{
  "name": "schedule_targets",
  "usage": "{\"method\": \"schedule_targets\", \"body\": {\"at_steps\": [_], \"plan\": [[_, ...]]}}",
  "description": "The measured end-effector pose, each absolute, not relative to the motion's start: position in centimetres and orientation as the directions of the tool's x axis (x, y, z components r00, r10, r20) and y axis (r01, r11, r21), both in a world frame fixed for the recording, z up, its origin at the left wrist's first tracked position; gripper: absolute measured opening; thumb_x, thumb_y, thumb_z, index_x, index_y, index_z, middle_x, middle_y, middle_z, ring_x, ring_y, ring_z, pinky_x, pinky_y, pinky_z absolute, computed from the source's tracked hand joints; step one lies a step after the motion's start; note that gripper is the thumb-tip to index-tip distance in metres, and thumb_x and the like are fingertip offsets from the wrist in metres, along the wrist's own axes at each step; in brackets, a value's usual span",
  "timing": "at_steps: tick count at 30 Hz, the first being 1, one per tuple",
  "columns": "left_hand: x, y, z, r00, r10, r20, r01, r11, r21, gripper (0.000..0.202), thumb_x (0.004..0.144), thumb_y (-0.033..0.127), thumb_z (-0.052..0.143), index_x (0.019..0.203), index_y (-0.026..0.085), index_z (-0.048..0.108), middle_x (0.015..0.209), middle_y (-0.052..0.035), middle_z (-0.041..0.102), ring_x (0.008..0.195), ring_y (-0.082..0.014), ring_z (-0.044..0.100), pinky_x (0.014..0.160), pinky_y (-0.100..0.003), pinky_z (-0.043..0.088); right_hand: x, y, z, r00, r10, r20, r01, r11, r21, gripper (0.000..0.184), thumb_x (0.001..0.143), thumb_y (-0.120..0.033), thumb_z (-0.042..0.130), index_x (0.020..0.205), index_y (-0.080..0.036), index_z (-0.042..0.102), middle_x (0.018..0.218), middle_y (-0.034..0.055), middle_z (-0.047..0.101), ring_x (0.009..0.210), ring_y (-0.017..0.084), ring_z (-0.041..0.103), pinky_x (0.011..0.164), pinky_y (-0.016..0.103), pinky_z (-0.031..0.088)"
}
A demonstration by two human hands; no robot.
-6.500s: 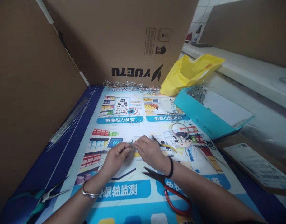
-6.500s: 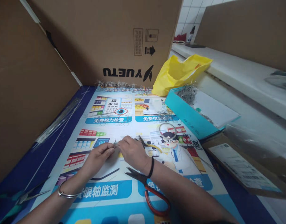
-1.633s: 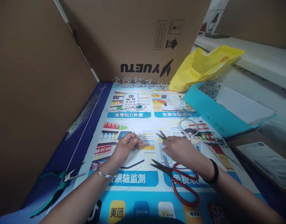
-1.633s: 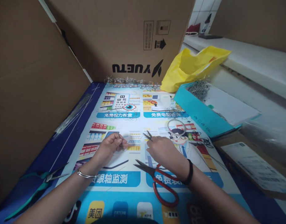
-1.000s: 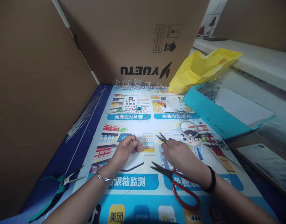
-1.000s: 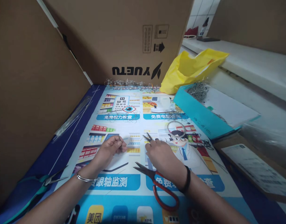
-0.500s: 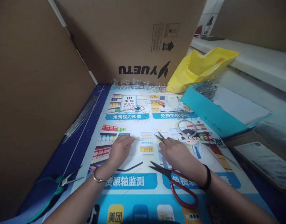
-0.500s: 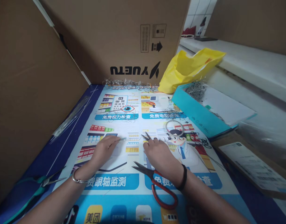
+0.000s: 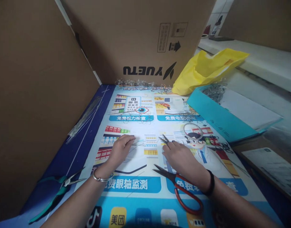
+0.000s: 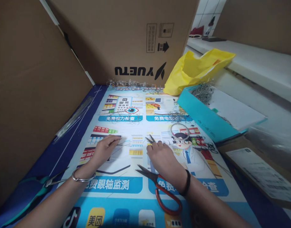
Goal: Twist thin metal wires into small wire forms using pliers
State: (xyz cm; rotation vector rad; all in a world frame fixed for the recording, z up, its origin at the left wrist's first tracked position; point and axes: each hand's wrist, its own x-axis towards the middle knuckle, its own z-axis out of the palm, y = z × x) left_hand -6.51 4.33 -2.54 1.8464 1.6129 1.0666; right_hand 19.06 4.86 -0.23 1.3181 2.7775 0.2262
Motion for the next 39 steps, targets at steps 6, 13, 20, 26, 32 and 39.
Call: {"method": "schedule_targets", "body": {"at_steps": [6, 13, 20, 26, 32, 39], "plan": [[-7.3, 4.5, -2.2, 0.038, 0.983, 0.182, 0.669, -0.16, 0.725, 0.01, 0.08, 0.02, 0.055, 0.078, 0.022, 0.064, 0.081, -0.002, 0.063, 0.081, -0.0177, 0.057, 0.075, -0.029, 0.043, 18.9, 5.1, -0.6, -0.624, 0.78, 0.044, 0.775, 0.612, 0.159, 0.012, 0.088, -0.019, 0.047, 0.082, -0.016, 0.057, 0.079, 0.009, 0.059, 0.076, 0.021, 0.053, 0.06, 0.03, 0.03], [-6.7, 5.5, -2.3, 0.107, 0.985, 0.137, 0.791, -0.168, 0.588, 0.007, 0.077, 0.027, 0.06, 0.074, 0.021, 0.063, 0.078, -0.0024, 0.059, 0.078, -0.018, 0.055, 0.067, -0.027, 0.041, 18.8, 5.1, -0.9, -0.611, 0.789, 0.059, 0.786, 0.598, 0.156, 0.013, 0.087, -0.018, 0.045, 0.08, -0.017, 0.056, 0.076, 0.0079, 0.058, 0.073, 0.021, 0.052, 0.057, 0.03, 0.027], [-6.1, 5.6, -1.7, 0.099, 0.989, 0.107, 0.864, -0.139, 0.484, 0.009, 0.077, 0.028, 0.061, 0.073, 0.021, 0.06, 0.077, -0.0014, 0.057, 0.073, -0.017, 0.054, 0.063, -0.026, 0.038, 18.8, 5.2, -0.8, -0.612, 0.789, 0.057, 0.788, 0.601, 0.135, 0.015, 0.088, -0.019, 0.044, 0.081, -0.017, 0.057, 0.077, 0.0083, 0.057, 0.075, 0.021, 0.052, 0.058, 0.03, 0.029], [-5.9, 5.5, -1.6, 0.092, 0.99, 0.11, 0.883, -0.132, 0.451, 0.008, 0.08, 0.025, 0.057, 0.073, 0.021, 0.059, 0.079, -0.002, 0.057, 0.075, -0.0176, 0.055, 0.062, -0.026, 0.037, 18.8, 5.3, -0.7, -0.61, 0.791, 0.048, 0.789, 0.602, 0.123, 0.017, 0.089, -0.019, 0.042, 0.08, -0.018, 0.057, 0.078, 0.0088, 0.058, 0.074, 0.022, 0.051, 0.059, 0.031, 0.031], [-5.8, 5.5, -1.5, 0.104, 0.99, 0.1, 0.898, -0.136, 0.418, 0.007, 0.08, 0.023, 0.055, 0.074, 0.021, 0.058, 0.081, -0.0023, 0.058, 0.077, -0.0167, 0.056, 0.063, -0.025, 0.038, 18.9, 5.3, -1.0, -0.599, 0.799, 0.045, 0.799, 0.593, 0.101, 0.017, 0.09, -0.021, 0.042, 0.081, -0.018, 0.056, 0.078, 0.0079, 0.058, 0.075, 0.021, 0.051, 0.059, 0.03, 0.028], [-5.8, 5.3, -1.5, 0.118, 0.988, 0.104, 0.908, -0.15, 0.392, 0.008, 0.081, 0.02, 0.052, 0.077, 0.021, 0.058, 0.083, -0.0026, 0.058, 0.077, -0.0167, 0.056, 0.06, -0.025, 0.036, 18.9, 5.3, -0.9, -0.596, 0.802, 0.043, 0.801, 0.59, 0.099, 0.017, 0.09, -0.023, 0.043, 0.082, -0.018, 0.056, 0.079, 0.0078, 0.058, 0.077, 0.022, 0.051, 0.06, 0.03, 0.028]]}}
